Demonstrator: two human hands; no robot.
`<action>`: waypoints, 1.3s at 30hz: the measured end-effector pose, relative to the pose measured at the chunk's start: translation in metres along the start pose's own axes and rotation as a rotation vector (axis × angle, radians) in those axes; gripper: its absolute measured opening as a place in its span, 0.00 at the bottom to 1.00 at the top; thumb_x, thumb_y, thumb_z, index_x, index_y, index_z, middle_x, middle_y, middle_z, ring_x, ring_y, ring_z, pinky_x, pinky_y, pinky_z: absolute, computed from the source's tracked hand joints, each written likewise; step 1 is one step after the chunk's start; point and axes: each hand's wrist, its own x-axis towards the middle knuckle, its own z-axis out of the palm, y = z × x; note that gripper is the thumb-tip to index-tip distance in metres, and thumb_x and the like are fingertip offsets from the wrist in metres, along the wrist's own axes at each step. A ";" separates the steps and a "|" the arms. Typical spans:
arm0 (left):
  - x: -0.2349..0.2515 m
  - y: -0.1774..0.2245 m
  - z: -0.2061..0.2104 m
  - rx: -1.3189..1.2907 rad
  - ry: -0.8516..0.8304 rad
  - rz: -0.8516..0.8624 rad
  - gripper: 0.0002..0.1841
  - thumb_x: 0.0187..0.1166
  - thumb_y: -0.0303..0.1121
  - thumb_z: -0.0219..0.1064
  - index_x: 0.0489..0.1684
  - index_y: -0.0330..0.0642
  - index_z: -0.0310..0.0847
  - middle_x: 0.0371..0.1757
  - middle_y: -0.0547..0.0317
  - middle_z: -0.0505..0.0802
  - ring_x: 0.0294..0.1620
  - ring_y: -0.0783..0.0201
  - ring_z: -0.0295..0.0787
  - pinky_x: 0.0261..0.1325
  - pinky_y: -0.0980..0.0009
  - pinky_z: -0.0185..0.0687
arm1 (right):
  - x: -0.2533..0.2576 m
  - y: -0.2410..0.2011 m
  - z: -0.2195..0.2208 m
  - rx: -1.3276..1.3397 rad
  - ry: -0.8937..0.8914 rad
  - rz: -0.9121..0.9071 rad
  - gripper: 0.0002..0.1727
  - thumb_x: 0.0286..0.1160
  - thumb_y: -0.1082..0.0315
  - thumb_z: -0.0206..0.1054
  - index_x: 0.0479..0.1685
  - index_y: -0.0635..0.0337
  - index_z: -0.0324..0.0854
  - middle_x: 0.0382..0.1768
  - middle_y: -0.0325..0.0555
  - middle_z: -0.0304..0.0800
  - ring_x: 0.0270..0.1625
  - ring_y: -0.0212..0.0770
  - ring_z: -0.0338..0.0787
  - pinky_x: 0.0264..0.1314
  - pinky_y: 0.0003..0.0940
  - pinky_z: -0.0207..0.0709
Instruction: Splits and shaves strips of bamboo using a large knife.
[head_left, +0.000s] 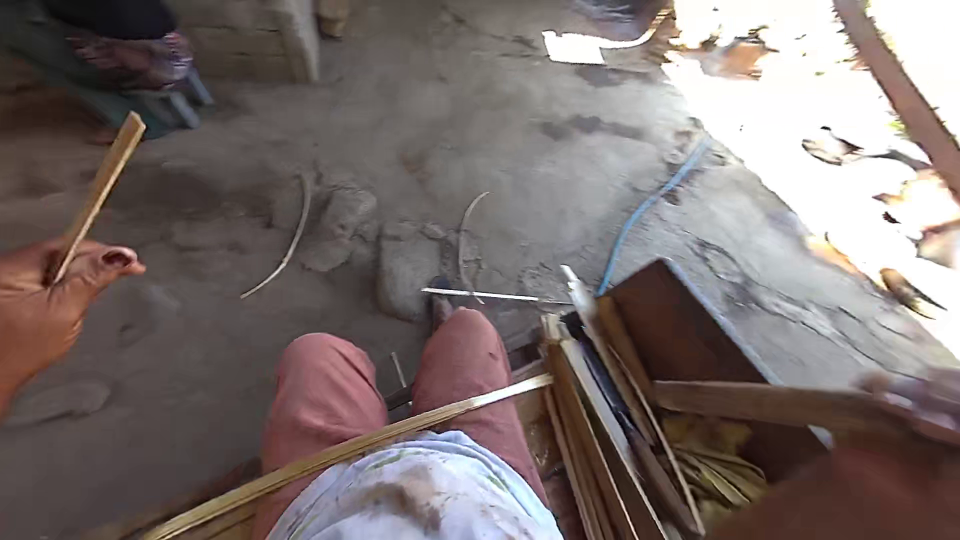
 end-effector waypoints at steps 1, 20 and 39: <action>0.003 0.006 0.013 -0.055 -0.027 0.034 0.16 0.85 0.33 0.61 0.46 0.21 0.79 0.35 0.62 0.85 0.34 0.90 0.74 0.44 0.90 0.70 | -0.004 0.010 0.020 -0.040 -0.027 -0.057 0.13 0.90 0.57 0.56 0.53 0.48 0.85 0.29 0.32 0.91 0.27 0.27 0.88 0.33 0.23 0.86; -0.010 0.095 0.049 0.019 -0.674 -0.077 0.12 0.79 0.34 0.73 0.58 0.54 0.93 0.45 0.69 0.92 0.27 0.76 0.81 0.28 0.77 0.78 | -0.089 0.116 0.098 0.285 -0.579 0.406 0.13 0.83 0.60 0.68 0.60 0.48 0.90 0.38 0.40 0.96 0.22 0.27 0.87 0.23 0.20 0.82; -0.044 -0.016 0.054 0.282 -0.516 -0.671 0.21 0.94 0.45 0.51 0.43 0.39 0.87 0.22 0.57 0.75 0.24 0.61 0.67 0.35 0.59 0.67 | -0.053 0.079 0.045 0.170 -0.346 0.400 0.09 0.85 0.57 0.65 0.53 0.47 0.85 0.29 0.40 0.94 0.22 0.33 0.89 0.26 0.26 0.85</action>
